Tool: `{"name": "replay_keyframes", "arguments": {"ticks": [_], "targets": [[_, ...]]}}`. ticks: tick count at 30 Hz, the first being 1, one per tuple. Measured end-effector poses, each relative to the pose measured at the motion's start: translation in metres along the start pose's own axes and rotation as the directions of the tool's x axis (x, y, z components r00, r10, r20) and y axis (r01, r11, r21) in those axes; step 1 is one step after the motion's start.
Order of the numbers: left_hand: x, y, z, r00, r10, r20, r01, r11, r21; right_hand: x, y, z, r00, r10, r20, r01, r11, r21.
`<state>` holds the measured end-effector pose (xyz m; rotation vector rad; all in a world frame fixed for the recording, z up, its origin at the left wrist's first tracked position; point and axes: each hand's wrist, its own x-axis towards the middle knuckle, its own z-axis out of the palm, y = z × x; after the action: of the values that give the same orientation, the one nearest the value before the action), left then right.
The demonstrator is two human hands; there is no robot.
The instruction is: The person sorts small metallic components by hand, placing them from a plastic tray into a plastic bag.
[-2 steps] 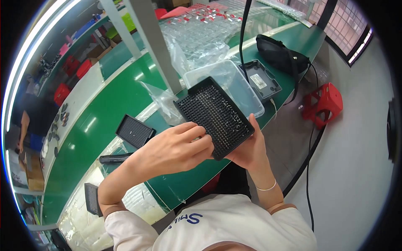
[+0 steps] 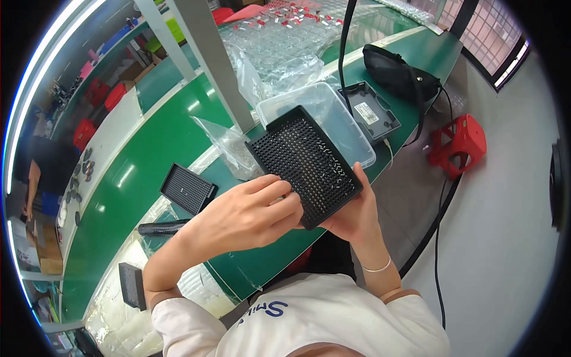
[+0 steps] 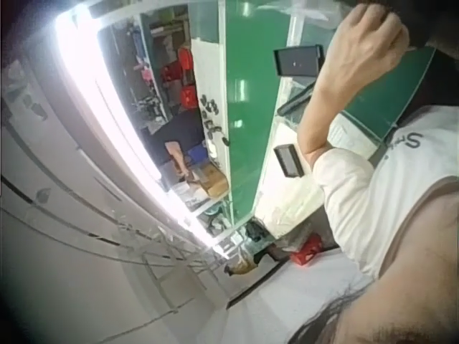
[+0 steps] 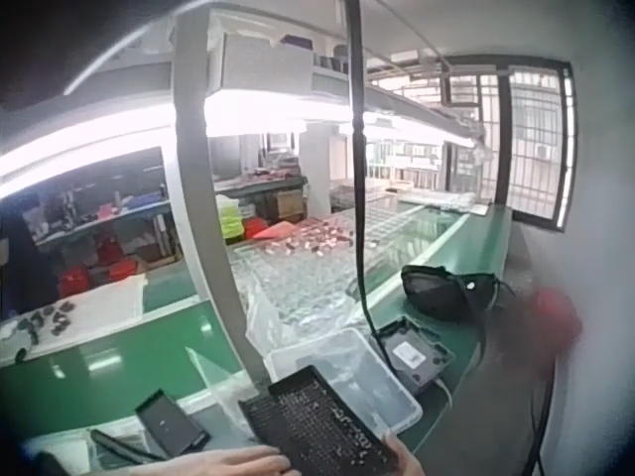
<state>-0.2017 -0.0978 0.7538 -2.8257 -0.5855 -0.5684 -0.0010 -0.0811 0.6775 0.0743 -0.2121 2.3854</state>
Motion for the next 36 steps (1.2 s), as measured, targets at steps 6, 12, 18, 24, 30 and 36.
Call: {"name": "replay_keyframes", "arguments": {"ticks": [6,12,18,24,30,36], "targets": [[-0.012,-0.009,0.008,0.991,-0.061,-0.118,0.054,0.997,-0.063,0.009,0.005,-0.01,0.998,-0.025,-0.054,0.034,0.987,0.156],[-0.055,-0.041,-0.003,0.861,-0.455,-0.226,0.436,0.89,-0.133,0.021,0.018,-0.001,0.991,-0.016,-0.132,0.001,0.994,-0.113],[-0.087,-0.066,0.02,0.757,-0.636,-0.153,0.652,0.749,0.114,0.021,0.027,0.002,0.999,-0.013,-0.047,0.009,0.997,-0.075],[-0.086,-0.081,0.023,0.81,-0.538,-0.235,0.58,0.794,0.18,0.016,0.024,0.009,0.984,-0.087,-0.158,0.088,0.996,0.0],[-0.106,-0.087,0.014,0.853,-0.476,-0.215,0.509,0.849,0.142,0.014,0.018,-0.001,0.997,-0.05,-0.065,0.046,0.997,-0.055],[-0.097,-0.074,0.024,0.787,-0.473,-0.397,0.538,0.84,0.065,0.003,0.02,-0.01,0.999,0.011,0.035,-0.009,0.999,-0.043]]}}
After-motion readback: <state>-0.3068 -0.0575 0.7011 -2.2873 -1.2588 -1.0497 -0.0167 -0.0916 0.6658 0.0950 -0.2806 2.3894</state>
